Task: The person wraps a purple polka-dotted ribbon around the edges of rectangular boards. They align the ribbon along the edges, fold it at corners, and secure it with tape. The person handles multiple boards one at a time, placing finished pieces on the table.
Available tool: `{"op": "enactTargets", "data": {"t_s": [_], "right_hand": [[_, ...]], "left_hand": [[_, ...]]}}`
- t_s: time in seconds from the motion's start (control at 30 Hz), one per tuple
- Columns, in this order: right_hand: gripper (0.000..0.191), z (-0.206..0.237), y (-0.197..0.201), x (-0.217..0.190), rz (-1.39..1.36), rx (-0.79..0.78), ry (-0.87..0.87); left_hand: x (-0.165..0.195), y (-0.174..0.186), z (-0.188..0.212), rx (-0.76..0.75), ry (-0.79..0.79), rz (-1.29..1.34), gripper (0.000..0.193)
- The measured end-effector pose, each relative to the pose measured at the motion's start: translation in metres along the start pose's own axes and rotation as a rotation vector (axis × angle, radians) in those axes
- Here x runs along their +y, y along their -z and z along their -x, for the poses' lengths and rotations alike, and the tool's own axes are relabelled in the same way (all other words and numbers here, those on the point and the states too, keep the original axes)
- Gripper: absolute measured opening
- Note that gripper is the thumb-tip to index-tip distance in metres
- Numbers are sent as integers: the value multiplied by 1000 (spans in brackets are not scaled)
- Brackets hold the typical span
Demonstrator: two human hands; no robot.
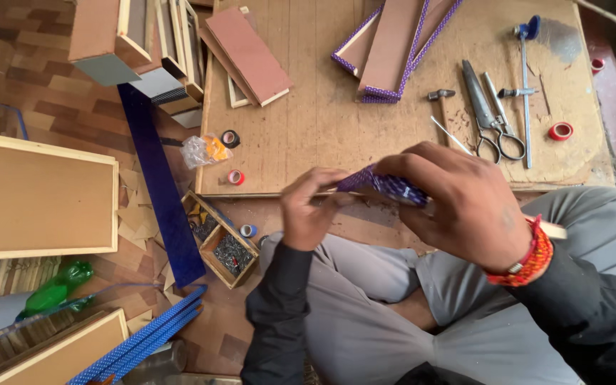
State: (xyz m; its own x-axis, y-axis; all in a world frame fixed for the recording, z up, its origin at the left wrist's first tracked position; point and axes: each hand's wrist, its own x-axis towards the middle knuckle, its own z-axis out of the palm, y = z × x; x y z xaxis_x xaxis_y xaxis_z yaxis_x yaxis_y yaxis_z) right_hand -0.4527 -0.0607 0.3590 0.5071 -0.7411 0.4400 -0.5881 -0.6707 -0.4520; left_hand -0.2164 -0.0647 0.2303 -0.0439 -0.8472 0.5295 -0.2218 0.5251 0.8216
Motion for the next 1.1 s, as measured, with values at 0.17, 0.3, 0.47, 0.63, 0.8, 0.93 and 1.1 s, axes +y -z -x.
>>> {"op": "enactTargets", "data": {"t_s": [0.17, 0.3, 0.47, 0.63, 0.8, 0.93, 1.1], "right_hand": [[41, -19, -20, -5, 210, -84, -21], [44, -10, -44, 11, 130, 11, -61], [38, -5, -60, 31, 277, 38, -35], [39, 52, -17, 53, 241, -51, -150], [39, 129, 57, 82, 209, -29, -267], [35, 158, 103, 96, 332, -76, -372], [33, 166, 114, 101, 261, -151, -373]], "left_hand": [[-9, -37, -3, 5, -122, -394, 27], [-17, -64, 0, 114, -98, -434, 28], [-34, -75, -4, 95, 58, -400, 38], [-59, -82, -10, 111, 62, -351, 34], [-96, -97, -12, 89, 66, -381, 29], [-114, -113, -12, 70, 87, -381, 21], [-111, -123, -11, 76, 158, -260, 20]]}}
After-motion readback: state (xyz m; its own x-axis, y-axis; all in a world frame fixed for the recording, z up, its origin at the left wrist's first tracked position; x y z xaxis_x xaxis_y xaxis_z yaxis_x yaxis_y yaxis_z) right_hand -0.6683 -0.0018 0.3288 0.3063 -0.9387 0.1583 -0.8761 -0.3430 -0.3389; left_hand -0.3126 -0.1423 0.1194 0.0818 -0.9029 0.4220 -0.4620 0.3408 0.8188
